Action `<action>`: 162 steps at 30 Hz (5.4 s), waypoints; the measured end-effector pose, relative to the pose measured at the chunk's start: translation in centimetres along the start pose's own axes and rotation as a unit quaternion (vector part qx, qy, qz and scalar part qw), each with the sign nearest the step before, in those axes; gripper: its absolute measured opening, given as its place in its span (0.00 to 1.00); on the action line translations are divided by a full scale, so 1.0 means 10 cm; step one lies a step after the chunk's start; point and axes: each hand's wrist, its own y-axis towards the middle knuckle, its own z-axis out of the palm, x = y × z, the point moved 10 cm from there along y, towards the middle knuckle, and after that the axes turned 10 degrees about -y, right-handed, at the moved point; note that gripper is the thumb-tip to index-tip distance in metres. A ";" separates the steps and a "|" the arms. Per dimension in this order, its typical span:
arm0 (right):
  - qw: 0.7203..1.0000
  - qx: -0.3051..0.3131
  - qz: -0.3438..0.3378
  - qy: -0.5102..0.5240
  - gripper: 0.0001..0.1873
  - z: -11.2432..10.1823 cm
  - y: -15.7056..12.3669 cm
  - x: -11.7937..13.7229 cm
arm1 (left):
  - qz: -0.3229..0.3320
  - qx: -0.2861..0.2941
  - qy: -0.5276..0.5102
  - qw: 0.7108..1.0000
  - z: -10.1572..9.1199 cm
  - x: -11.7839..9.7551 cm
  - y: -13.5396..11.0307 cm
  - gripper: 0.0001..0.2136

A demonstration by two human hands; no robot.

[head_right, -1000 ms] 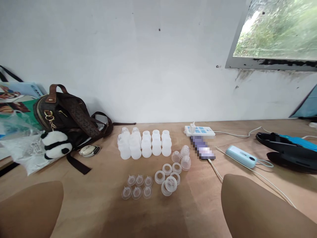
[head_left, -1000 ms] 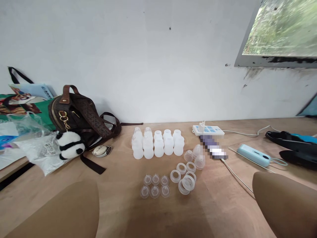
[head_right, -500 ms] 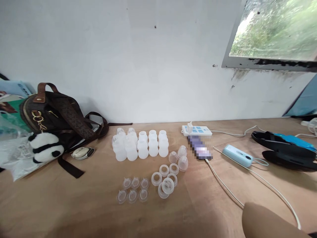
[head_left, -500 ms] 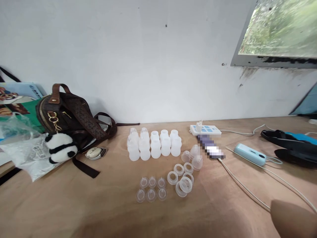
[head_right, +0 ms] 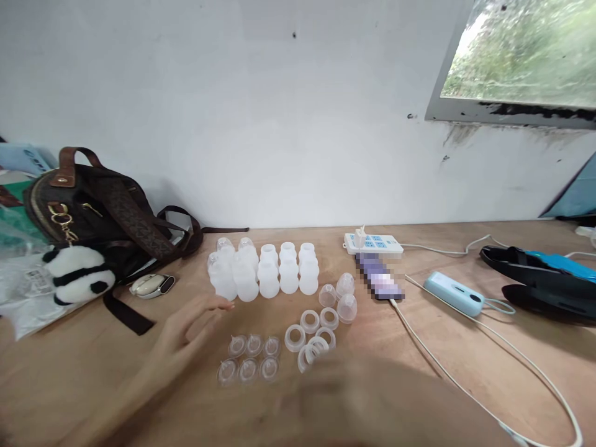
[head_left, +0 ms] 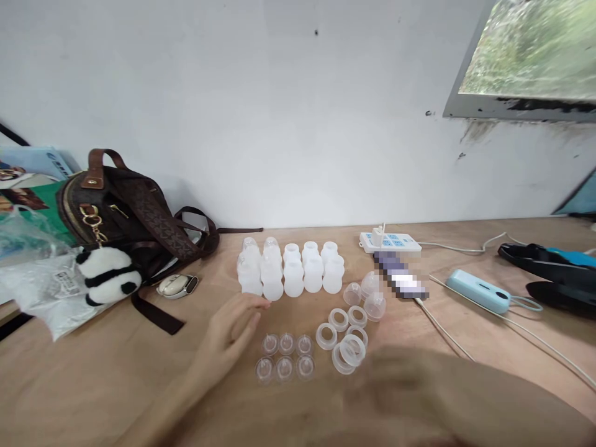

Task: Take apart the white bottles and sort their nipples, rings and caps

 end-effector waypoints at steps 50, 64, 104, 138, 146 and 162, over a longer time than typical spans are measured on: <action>0.939 -0.345 -0.001 0.008 0.27 0.05 0.47 -0.13 | -0.271 0.076 -0.524 0.804 0.89 -0.19 -0.07 0.20; 0.872 -0.415 0.051 0.254 0.04 0.16 0.35 -0.50 | -0.275 0.036 -0.590 0.758 0.84 -0.13 -0.06 0.12; 0.866 -0.394 0.013 0.307 0.08 0.19 0.42 -0.28 | -0.144 0.101 -0.542 0.822 0.99 -0.36 -0.08 0.16; 0.925 -0.370 -0.021 0.084 0.19 -0.06 0.45 -0.24 | -0.211 0.142 -0.501 0.827 1.06 -0.37 0.12 0.20; 0.892 -0.443 0.037 0.084 0.19 -0.21 0.27 -0.51 | 0.030 0.046 0.217 0.975 0.52 -0.50 0.72 0.07; 0.895 -0.437 0.032 0.077 0.19 -0.23 0.27 -0.49 | 0.104 0.086 0.399 0.907 0.71 -0.50 0.62 0.07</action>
